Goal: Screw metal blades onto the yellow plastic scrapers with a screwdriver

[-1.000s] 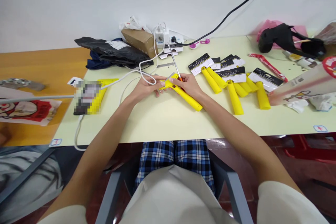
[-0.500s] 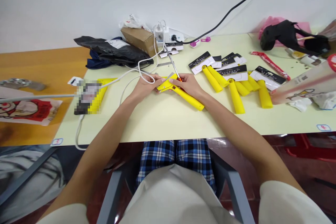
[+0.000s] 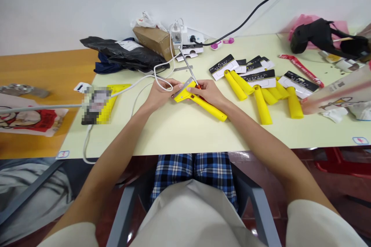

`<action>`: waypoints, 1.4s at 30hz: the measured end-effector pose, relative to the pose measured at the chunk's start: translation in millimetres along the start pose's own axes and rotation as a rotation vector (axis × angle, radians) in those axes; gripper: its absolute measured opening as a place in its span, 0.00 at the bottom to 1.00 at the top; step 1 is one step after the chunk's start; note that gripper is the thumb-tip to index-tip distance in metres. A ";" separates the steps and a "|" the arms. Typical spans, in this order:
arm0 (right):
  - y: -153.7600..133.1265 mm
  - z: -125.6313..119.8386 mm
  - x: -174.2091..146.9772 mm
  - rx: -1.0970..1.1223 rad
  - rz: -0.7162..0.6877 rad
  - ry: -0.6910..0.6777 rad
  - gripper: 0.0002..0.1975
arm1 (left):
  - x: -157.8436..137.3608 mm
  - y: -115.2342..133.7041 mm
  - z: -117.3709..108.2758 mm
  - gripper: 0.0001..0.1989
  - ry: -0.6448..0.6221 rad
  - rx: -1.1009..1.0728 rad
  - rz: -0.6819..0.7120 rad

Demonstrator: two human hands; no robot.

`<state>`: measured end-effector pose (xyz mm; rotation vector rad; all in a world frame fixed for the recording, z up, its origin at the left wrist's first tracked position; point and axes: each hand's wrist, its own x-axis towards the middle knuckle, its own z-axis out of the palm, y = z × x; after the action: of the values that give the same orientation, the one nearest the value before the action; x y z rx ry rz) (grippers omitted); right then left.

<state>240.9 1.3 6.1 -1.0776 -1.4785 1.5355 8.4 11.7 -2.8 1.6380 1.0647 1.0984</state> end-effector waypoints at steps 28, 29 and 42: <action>0.1 -1.7 0.6 0.042 -0.024 0.036 0.17 | -2.2 -1.4 8.5 0.22 -0.009 -0.048 0.010; 0.1 -1.9 0.7 0.039 -0.026 0.037 0.17 | -2.2 -2.2 10.0 0.22 0.004 -0.056 0.008; -1.1 2.2 -3.4 -0.020 -0.009 0.065 0.24 | -2.7 -5.4 21.3 0.18 0.113 -0.237 -0.062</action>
<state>240.1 -2.7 7.4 -1.1211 -1.4555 1.4681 27.0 6.3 -13.4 1.3617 1.0076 1.2379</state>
